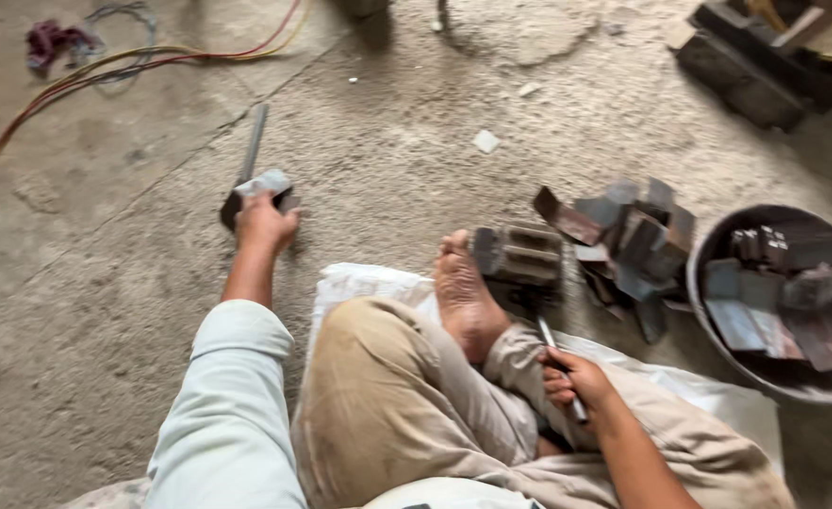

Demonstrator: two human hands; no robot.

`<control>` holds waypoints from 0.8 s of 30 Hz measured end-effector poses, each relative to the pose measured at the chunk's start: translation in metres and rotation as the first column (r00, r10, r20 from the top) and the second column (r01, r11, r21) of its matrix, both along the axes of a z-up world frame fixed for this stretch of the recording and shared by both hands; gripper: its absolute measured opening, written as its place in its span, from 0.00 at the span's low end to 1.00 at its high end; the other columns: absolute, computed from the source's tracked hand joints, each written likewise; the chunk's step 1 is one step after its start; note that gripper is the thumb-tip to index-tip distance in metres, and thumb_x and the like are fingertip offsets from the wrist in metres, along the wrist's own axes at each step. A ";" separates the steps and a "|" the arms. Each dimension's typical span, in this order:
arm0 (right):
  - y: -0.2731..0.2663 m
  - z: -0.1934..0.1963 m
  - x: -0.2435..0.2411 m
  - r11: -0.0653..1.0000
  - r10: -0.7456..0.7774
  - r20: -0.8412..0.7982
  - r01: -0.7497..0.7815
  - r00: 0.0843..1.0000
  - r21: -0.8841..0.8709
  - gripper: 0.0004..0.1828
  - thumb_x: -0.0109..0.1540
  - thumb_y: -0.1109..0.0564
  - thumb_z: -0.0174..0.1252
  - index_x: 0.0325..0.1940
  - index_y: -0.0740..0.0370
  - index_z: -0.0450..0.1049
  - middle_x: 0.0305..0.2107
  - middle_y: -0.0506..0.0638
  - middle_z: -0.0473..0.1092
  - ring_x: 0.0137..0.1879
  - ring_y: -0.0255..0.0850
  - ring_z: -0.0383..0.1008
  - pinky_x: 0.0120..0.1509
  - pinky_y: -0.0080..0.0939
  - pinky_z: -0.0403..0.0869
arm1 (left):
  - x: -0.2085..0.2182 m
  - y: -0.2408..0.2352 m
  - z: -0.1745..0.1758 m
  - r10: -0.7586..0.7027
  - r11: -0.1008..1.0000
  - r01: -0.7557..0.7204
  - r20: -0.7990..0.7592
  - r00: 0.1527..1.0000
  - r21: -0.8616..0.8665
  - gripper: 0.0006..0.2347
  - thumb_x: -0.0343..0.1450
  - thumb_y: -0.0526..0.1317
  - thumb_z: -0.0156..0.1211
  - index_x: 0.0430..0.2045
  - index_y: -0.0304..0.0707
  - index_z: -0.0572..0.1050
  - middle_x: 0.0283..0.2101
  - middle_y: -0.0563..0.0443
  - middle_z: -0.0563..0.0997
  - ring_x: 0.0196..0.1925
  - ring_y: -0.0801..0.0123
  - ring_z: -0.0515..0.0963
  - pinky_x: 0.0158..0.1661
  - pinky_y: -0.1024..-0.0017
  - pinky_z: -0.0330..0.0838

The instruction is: The person shapes small metal pieces by striking them with a hammer against a metal base and then sorts them into a bowl.

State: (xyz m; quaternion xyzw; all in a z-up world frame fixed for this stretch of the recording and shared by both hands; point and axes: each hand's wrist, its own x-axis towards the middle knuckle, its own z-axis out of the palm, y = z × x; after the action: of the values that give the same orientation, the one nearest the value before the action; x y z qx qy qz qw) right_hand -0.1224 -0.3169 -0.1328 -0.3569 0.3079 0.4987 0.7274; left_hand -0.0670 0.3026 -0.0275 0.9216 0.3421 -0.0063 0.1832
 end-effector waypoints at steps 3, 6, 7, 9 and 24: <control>0.010 0.026 0.004 0.999 -0.027 -0.051 0.025 0.998 -0.045 0.15 0.68 0.45 0.49 0.42 0.60 0.69 0.17 0.41 0.57 0.16 0.26 0.52 0.15 0.26 0.53 | -0.020 0.059 -0.016 0.195 0.980 -0.197 -0.097 0.976 -0.012 0.38 0.65 0.52 0.71 0.71 0.47 0.59 0.73 0.40 0.58 0.74 0.43 0.57 0.68 0.51 0.56; 0.018 0.047 0.004 0.995 -0.038 -0.057 0.032 0.998 -0.095 0.16 0.69 0.46 0.49 0.43 0.61 0.69 0.17 0.41 0.57 0.16 0.25 0.51 0.15 0.25 0.53 | -0.023 0.094 -0.032 0.185 0.981 -0.192 -0.171 0.968 -0.025 0.41 0.63 0.49 0.71 0.72 0.49 0.55 0.75 0.47 0.56 0.75 0.43 0.52 0.69 0.49 0.54; 0.020 0.052 0.004 0.992 -0.038 -0.047 0.032 0.998 -0.121 0.16 0.69 0.46 0.48 0.43 0.61 0.69 0.18 0.41 0.57 0.16 0.25 0.51 0.15 0.25 0.53 | -0.021 0.100 -0.038 0.157 0.987 -0.161 -0.171 0.973 -0.011 0.42 0.63 0.49 0.72 0.72 0.48 0.54 0.75 0.48 0.55 0.75 0.41 0.50 0.68 0.48 0.52; 0.024 0.058 0.003 0.988 -0.045 -0.044 0.039 0.998 -0.147 0.16 0.69 0.45 0.48 0.43 0.61 0.69 0.18 0.41 0.57 0.16 0.25 0.51 0.15 0.25 0.53 | -0.017 0.108 -0.048 0.096 0.995 -0.090 -0.194 0.976 0.040 0.40 0.63 0.48 0.71 0.71 0.47 0.55 0.75 0.50 0.57 0.75 0.41 0.49 0.68 0.47 0.49; 0.006 0.009 0.003 0.998 -0.040 -0.035 0.038 0.999 -0.045 0.18 0.68 0.44 0.49 0.43 0.61 0.71 0.18 0.42 0.59 0.17 0.27 0.55 0.16 0.29 0.56 | -0.032 0.010 -0.004 0.244 0.894 -0.055 0.381 0.892 -0.445 0.12 0.75 0.43 0.57 0.43 0.30 0.77 0.32 0.42 0.84 0.30 0.60 0.84 0.32 0.60 0.79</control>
State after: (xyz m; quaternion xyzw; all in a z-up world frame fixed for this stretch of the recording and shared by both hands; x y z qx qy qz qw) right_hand -0.1189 -0.3111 -0.1237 -0.3580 0.3387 0.4837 0.7233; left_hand -0.0986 0.3124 -0.0313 0.8085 0.3556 0.1360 0.4488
